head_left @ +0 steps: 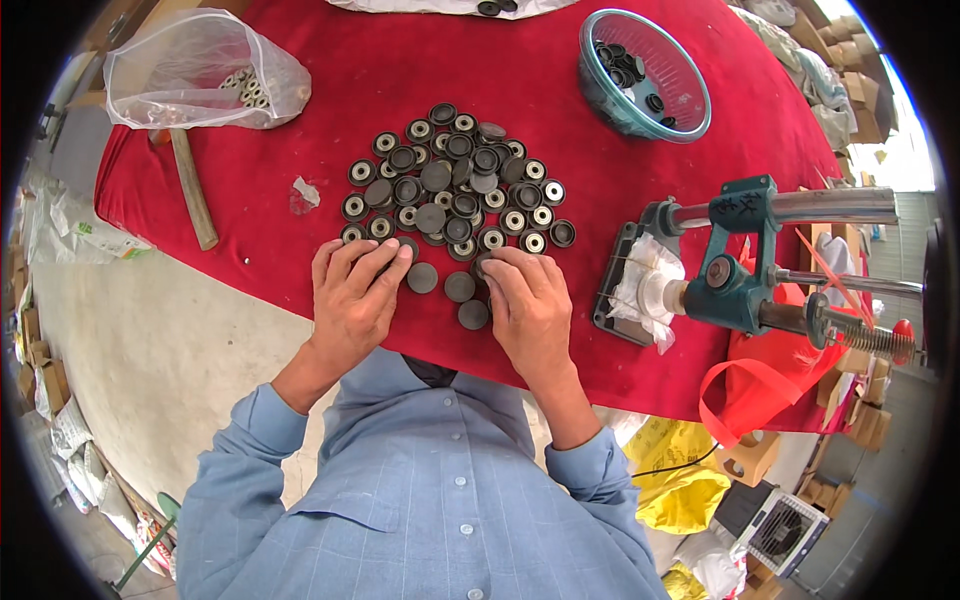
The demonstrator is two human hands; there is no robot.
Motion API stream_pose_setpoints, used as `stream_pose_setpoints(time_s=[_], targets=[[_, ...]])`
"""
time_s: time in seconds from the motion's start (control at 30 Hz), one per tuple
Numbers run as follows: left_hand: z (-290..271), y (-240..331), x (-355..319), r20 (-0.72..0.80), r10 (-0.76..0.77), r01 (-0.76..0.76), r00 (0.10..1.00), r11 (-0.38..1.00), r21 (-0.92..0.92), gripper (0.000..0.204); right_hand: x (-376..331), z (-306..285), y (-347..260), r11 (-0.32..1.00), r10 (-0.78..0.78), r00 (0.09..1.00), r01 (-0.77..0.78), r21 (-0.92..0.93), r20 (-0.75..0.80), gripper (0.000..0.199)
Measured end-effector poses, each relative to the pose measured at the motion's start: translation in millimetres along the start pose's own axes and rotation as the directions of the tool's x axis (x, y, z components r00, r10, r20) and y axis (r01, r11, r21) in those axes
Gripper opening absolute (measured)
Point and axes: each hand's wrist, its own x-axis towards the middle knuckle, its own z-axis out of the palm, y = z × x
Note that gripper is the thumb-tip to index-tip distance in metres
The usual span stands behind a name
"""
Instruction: The person arranges small cylindrical magnets on a red table and uses a rubber mallet to tap them into alignment. They then place flat circular metal discs on top of the magnets, creating stacked assemblies. The person organizes the completed units into a grid pattern on the table.
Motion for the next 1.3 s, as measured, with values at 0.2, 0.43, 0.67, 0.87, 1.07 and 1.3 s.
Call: stream_pose_setpoints(time_s=[0.2, 0.43, 0.67, 0.87, 1.07, 1.3], targets=[[2.4, -2.8, -2.7, -0.008, 0.006, -0.006, 1.000, 1.000, 0.015, 0.056, -4.9, 3.7, -3.0, 0.999, -0.029, 1.000, 0.030, -0.028, 0.011, 0.025], [0.2, -3.1, 1.4, -0.050, -0.043, 0.040, 0.998, 0.997, -0.059, 0.049, -24.0, -5.3, -13.5, 0.974, -0.046, 0.995, 0.065, -0.217, 0.093, 0.035], [5.8, 4.2, 45.9, -0.100, -0.096, 0.086, 0.990, 0.992, -0.096, 0.037, -34.8, 1.0, -21.5, 0.931, -0.040, 0.994, 0.073, -0.358, 0.101, 0.037], [23.7, 3.7, 54.6, -0.056, -0.094, 0.087, 0.994, 0.991, -0.104, 0.030, -29.9, -2.9, -18.4, 0.967, -0.004, 0.994, 0.031, -0.254, 0.106, 0.040], [5.4, -3.5, 58.4, -0.095, -0.308, 0.241, 0.946, 0.871, -0.428, 0.031, -10.5, -8.7, -10.0, 0.995, 0.062, 0.997, -0.059, -0.078, 0.038, 0.041], [-31.6, -39.4, 31.7, -0.168, -0.479, 0.362, 0.862, 0.812, -0.459, 0.028, 30.1, 21.7, -13.6, 0.977, 0.063, 0.998, -0.058, -0.207, 0.020, 0.037]])
